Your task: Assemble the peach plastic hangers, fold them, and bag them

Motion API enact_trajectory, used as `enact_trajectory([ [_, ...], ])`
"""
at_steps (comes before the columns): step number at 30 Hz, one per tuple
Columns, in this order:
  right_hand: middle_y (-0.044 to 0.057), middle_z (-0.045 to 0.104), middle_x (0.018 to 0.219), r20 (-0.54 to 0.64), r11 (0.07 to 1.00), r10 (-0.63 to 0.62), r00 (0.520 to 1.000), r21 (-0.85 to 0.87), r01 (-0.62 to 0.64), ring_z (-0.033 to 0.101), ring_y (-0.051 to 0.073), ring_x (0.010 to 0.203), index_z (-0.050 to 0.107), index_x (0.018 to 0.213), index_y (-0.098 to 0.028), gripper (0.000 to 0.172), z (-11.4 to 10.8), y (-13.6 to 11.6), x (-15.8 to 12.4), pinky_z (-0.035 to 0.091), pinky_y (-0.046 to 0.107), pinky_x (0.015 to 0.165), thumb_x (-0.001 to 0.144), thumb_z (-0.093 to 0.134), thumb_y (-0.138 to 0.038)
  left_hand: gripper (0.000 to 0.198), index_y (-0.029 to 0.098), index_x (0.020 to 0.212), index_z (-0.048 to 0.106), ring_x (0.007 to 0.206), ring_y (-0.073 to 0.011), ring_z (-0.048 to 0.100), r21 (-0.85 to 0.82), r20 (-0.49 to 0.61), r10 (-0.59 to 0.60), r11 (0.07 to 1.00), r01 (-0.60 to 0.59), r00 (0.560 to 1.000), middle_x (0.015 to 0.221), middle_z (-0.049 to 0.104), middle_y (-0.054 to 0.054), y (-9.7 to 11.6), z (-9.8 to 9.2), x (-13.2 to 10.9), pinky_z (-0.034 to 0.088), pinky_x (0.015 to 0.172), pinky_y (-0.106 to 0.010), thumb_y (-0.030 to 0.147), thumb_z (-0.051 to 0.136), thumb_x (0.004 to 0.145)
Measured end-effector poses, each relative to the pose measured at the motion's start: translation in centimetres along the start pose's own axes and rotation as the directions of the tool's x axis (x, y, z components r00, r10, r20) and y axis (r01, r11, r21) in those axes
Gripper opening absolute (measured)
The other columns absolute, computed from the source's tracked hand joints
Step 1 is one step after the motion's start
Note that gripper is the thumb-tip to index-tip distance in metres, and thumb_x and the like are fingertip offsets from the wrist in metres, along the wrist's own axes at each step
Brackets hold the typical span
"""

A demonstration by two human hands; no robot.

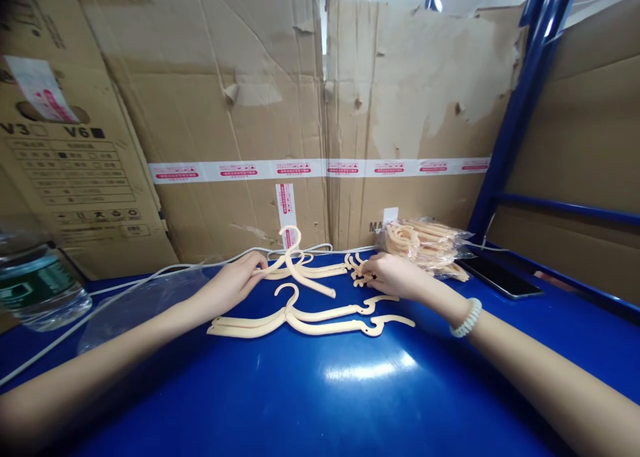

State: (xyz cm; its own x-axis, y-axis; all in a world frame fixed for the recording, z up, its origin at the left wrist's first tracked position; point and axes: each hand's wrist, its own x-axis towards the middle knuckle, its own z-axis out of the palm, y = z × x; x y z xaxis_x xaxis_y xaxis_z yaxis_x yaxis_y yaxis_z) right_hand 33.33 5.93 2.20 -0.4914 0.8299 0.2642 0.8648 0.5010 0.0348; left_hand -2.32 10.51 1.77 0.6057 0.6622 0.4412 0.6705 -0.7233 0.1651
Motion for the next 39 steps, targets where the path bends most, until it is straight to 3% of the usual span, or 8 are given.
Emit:
enact_trajectory([
  [5,0.008,0.071,0.091,0.000,0.999,-0.034,0.999,0.017,0.034,0.066,0.022,0.084,0.074,0.095,-0.019,0.020,0.5,-0.1,0.2,0.050,0.030,0.076,0.083,0.058,-0.015,0.007,0.021,0.094,0.044,0.071,-0.0196,0.064,-0.163,-0.093,-0.080,0.984,0.064,0.992,0.079,0.062,-0.002,2.4,-1.7,-1.8,0.047,0.067,-0.031,0.027,0.040,0.095],
  [10,0.011,0.069,0.087,-0.025,0.997,-0.052,0.998,-0.066,0.050,0.064,0.024,0.082,0.073,0.087,-0.016,0.022,0.5,0.0,0.1,0.048,0.032,0.074,0.087,0.051,-0.015,0.012,0.022,0.104,0.044,0.091,-0.0188,0.068,-0.452,-0.107,-0.142,0.889,0.079,0.984,0.095,0.067,-0.005,5.7,-2.2,-5.4,0.053,0.078,-0.030,0.029,0.044,0.094],
  [13,0.012,0.067,0.088,-0.169,0.996,-0.023,0.985,-0.084,0.009,0.062,0.025,0.085,0.070,0.088,-0.015,0.027,-0.3,0.0,-0.2,0.047,0.034,0.077,0.092,0.044,-0.018,0.014,0.023,0.106,0.045,0.088,-0.0174,0.068,-0.499,-0.060,-0.182,0.857,0.128,0.981,0.093,0.067,-0.003,7.1,-2.0,-7.4,0.054,0.076,-0.028,0.030,0.046,0.094],
  [20,0.010,0.061,0.088,-0.574,0.961,0.253,0.779,0.242,-0.134,0.058,0.025,0.085,0.056,0.085,-0.020,0.019,-2.2,-1.9,-1.3,0.044,0.036,0.077,0.094,0.041,-0.030,0.015,0.024,0.106,0.049,0.089,-0.0195,0.069,-0.438,-0.023,-0.186,0.885,0.157,0.982,0.093,0.070,-0.002,8.3,-1.0,-9.7,0.055,0.078,-0.031,0.034,0.047,0.095],
  [22,0.006,0.059,0.078,-0.552,0.872,0.391,0.737,0.477,-0.106,0.057,0.022,0.074,0.052,0.085,-0.023,0.019,-2.4,-3.7,-2.1,0.045,0.034,0.067,0.095,0.043,-0.037,0.015,0.024,0.106,0.049,0.089,-0.0201,0.070,-0.432,-0.010,-0.184,0.887,0.162,0.983,0.092,0.071,-0.002,8.4,-0.8,-10.0,0.055,0.079,-0.032,0.034,0.047,0.095],
  [26,-0.002,0.050,0.058,-0.298,0.508,0.538,0.788,0.861,-0.021,0.046,0.013,0.047,0.050,0.083,-0.024,0.030,-2.1,-7.8,-3.9,0.035,0.025,0.042,0.087,0.057,-0.054,0.016,0.024,0.107,0.051,0.091,-0.0195,0.070,-0.465,0.003,-0.180,0.871,0.160,0.984,0.095,0.071,-0.003,8.6,-0.3,-10.4,0.055,0.083,-0.033,0.032,0.046,0.094],
  [35,-0.002,0.057,0.061,-0.064,0.126,0.633,0.772,0.992,-0.020,0.051,0.010,0.049,0.060,0.085,-0.020,0.039,-0.8,-9.5,-4.6,0.037,0.020,0.041,0.070,0.077,-0.052,0.020,0.024,0.111,0.052,0.095,-0.0198,0.070,-0.477,0.008,-0.184,0.863,0.165,0.983,0.108,0.071,-0.005,8.6,-0.1,-10.7,0.056,0.087,-0.034,0.033,0.048,0.094],
  [39,0.004,0.066,0.078,0.059,-0.050,0.570,0.820,0.998,-0.037,0.059,0.011,0.063,0.064,0.083,-0.016,0.035,0.1,-9.2,-4.7,0.044,0.020,0.050,0.070,0.080,-0.045,0.021,0.023,0.109,0.053,0.098,-0.0209,0.070,-0.465,0.001,-0.196,0.868,0.174,0.981,0.111,0.070,-0.006,8.7,-0.3,-10.7,0.056,0.090,-0.035,0.035,0.050,0.093],
])
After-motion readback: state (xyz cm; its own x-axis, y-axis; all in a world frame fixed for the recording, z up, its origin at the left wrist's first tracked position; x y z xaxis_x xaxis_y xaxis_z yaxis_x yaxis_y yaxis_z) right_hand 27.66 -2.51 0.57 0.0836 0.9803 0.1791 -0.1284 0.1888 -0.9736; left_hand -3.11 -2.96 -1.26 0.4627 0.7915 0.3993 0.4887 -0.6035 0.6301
